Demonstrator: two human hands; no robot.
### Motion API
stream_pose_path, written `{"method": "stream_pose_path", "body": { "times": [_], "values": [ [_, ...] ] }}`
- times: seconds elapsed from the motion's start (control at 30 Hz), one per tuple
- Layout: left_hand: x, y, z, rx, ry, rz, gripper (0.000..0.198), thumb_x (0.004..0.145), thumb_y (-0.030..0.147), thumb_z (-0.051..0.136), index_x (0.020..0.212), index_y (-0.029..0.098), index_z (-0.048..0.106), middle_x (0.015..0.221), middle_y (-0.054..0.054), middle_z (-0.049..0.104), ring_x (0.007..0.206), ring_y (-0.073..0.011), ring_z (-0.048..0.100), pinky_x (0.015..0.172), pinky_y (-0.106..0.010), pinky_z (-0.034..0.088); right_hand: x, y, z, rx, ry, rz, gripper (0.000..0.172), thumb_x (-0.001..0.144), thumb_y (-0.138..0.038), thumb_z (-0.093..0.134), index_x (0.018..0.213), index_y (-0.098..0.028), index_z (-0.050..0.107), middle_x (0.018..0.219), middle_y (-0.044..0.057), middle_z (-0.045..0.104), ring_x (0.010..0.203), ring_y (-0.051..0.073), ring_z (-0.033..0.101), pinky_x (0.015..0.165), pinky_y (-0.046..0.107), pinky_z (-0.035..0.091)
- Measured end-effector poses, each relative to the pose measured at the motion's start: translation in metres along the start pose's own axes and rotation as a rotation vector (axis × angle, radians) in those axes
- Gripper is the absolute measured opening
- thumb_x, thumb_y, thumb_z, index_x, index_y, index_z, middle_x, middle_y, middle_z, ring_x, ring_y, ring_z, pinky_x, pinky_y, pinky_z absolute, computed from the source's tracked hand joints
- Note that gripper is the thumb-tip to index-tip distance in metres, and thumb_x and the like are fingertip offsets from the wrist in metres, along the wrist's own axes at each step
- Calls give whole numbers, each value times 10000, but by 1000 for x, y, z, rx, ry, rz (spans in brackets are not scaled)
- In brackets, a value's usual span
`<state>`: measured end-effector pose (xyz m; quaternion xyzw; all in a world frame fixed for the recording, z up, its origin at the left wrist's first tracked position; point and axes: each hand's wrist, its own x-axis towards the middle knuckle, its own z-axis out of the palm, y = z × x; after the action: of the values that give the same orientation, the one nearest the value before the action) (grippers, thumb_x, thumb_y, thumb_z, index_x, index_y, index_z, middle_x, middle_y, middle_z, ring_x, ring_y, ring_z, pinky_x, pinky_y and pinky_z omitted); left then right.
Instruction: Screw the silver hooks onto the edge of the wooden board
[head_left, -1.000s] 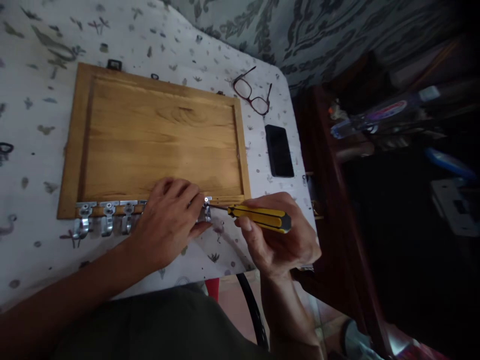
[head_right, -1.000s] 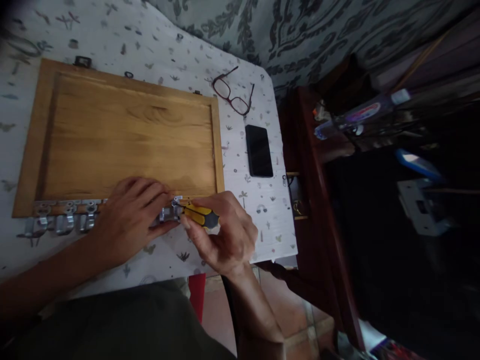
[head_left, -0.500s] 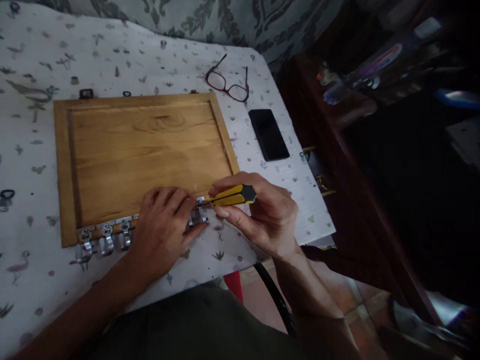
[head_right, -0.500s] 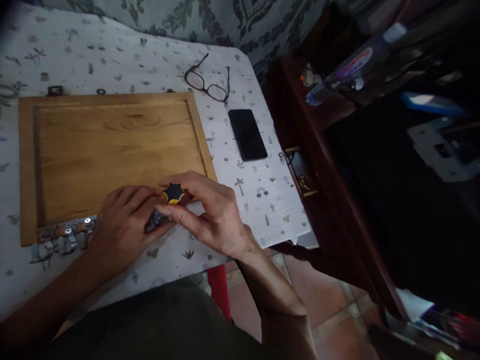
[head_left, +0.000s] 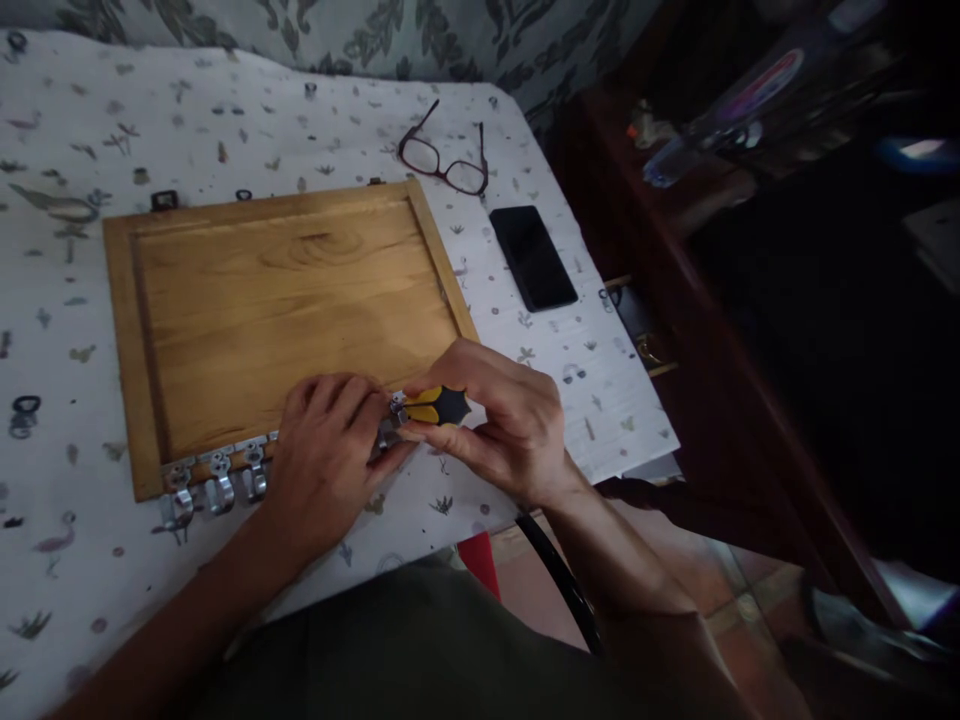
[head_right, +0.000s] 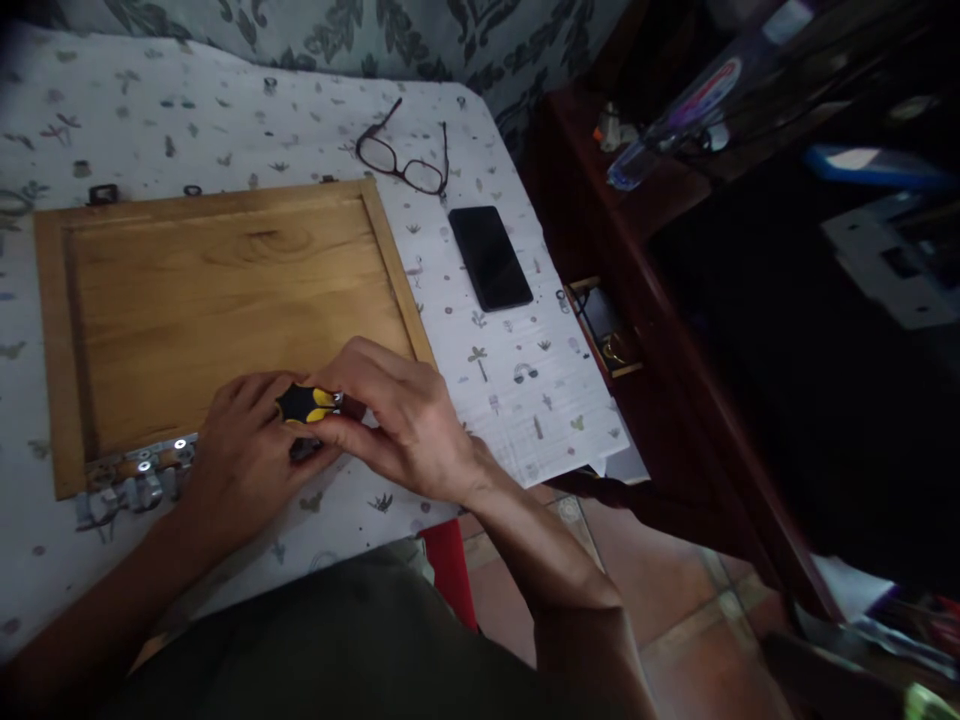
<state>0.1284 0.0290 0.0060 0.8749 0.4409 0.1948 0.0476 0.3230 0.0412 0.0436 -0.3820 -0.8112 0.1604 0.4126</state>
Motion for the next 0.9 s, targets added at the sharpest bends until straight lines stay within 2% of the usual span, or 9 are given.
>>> {"method": "stream_pose_path", "body": {
  "times": [0.1, 0.23, 0.47, 0.6, 0.7, 0.9],
  "values": [
    [0, -1, 1, 2, 11, 18, 264, 993, 350, 575, 983, 128, 717, 1012, -156, 722, 946, -323, 646, 855, -534, 541, -5, -2, 7, -74, 81, -1, 89, 950, -253, 708, 964, -230, 623, 768, -28, 655, 665, 112, 657, 596, 228, 555],
    [-1, -2, 1, 12, -6, 19, 204, 976, 303, 583, 967, 154, 721, 1006, -139, 729, 972, -320, 648, 863, -523, 544, -9, -4, 12, -121, 132, 18, 173, 922, -318, 750, 933, -256, 589, 719, -48, 624, 624, 122, 643, 565, 241, 545],
    [-1, 0, 1, 28, -21, 6, 211, 938, 357, 673, 965, 151, 709, 1016, -140, 718, 965, -321, 647, 866, -509, 536, -9, -3, 14, -40, 177, 19, 155, 910, -275, 758, 907, -228, 611, 727, -29, 647, 631, 130, 644, 567, 263, 539],
    [-1, 0, 0, 19, 2, -2, 232, 909, 364, 719, 997, 151, 699, 999, -116, 721, 963, -326, 651, 876, -517, 522, -14, -5, 11, 106, 398, 109, 105, 950, -334, 694, 985, -240, 663, 835, 10, 703, 705, 173, 697, 616, 337, 593],
    [0, 1, -1, 16, -7, -7, 236, 900, 353, 733, 1020, 153, 695, 1035, -117, 728, 969, -322, 651, 877, -510, 518, -22, -5, 8, 164, 507, 209, 150, 951, -386, 684, 995, -243, 688, 882, 21, 705, 666, 166, 703, 558, 332, 591],
    [0, 1, -2, 1, -11, -2, 238, 918, 355, 714, 1028, 145, 694, 1058, -128, 728, 980, -321, 647, 885, -508, 517, -40, 1, 11, 113, 436, 201, 131, 915, -240, 712, 1044, -229, 691, 880, 24, 719, 694, 181, 708, 549, 340, 608]
  ]
}}
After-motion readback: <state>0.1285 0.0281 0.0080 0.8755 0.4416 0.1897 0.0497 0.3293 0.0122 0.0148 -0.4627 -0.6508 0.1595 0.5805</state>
